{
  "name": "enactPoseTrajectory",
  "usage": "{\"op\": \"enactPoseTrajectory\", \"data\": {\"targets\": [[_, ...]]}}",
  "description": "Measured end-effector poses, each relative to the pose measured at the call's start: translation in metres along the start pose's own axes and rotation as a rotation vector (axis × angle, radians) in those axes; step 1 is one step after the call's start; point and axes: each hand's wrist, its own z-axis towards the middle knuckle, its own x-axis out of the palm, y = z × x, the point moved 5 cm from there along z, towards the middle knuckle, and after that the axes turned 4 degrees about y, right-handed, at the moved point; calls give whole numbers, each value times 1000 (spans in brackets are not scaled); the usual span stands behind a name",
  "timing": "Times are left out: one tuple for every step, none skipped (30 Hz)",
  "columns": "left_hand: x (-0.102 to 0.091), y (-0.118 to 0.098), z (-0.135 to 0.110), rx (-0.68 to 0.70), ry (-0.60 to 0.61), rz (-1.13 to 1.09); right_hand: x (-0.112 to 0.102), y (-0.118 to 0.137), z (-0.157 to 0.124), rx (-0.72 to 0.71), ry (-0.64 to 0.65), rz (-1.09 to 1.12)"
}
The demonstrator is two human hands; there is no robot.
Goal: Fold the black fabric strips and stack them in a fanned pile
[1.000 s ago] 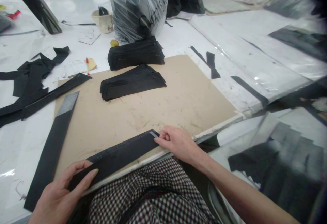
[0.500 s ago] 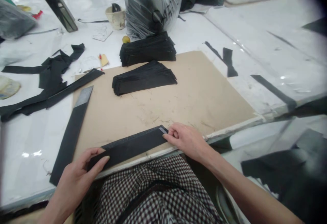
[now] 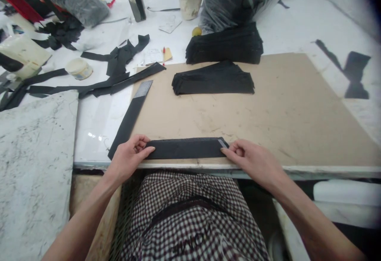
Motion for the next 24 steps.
{"op": "enactPoseTrajectory", "data": {"targets": [[1, -1, 0, 11, -1, 29, 0, 0, 0, -7, -5, -1], [1, -2, 1, 23, 0, 49, 1, 0, 0, -14, -10, 0], [1, -3, 1, 34, 1, 64, 1, -1, 0, -20, -15, 2], [2, -4, 1, 43, -1, 74, 2, -1, 0, -24, -21, 3], [2, -5, 1, 50, -4, 82, 2, -1, 0, -26, -25, 2], [2, -6, 1, 55, -7, 88, 2, -2, 0, -27, -28, 1], [2, -6, 1, 58, -8, 95, 3, -2, 0, -27, -31, 0], [2, -7, 1, 61, -7, 102, 3, -3, 0, -28, -32, 0], [2, -7, 1, 63, -7, 110, 3, -3, 1, -30, -31, 2], [2, -7, 0, 65, -9, 117, 3, -3, 1, -32, -27, 4], [2, -7, 0, 67, -9, 124, 3, -3, 1, -30, -22, 6], [1, -6, 0, 67, -12, 132, 3, -3, 2, -23, -18, 5], [1, -6, 0, 66, -15, 138, 3, -4, 2, -16, -12, 3], [1, -6, 0, 67, -17, 143, 3, -4, 2, -10, -8, 1], [1, -5, 0, 67, -19, 147, 3, -4, 3, -8, -8, 0], [2, -5, 0, 68, -20, 149, 3, -4, 3, -7, -11, -1], [2, -6, 0, 69, -21, 150, 3, -5, 3, -9, -12, -2], [2, -6, 1, 69, -21, 152, 3, -5, 4, -9, -11, -2], [3, -6, 1, 69, -19, 155, 3, -6, 4, -4, -8, -4], [3, -6, 1, 70, -17, 161, 4, -7, 4, 4, -2, -7], [3, -6, 1, 69, -16, 170, 5, -8, 4, 13, 5, -10], [3, -6, 1, 71, -14, 181, 5, -9, 4, 20, 12, -12], [4, -6, 1, 74, -12, 197, 6, -10, 4, 24, 16, -13], [4, -6, 0, 77, -10, 219, 6, -10, 4, 24, 15, -12]]}}
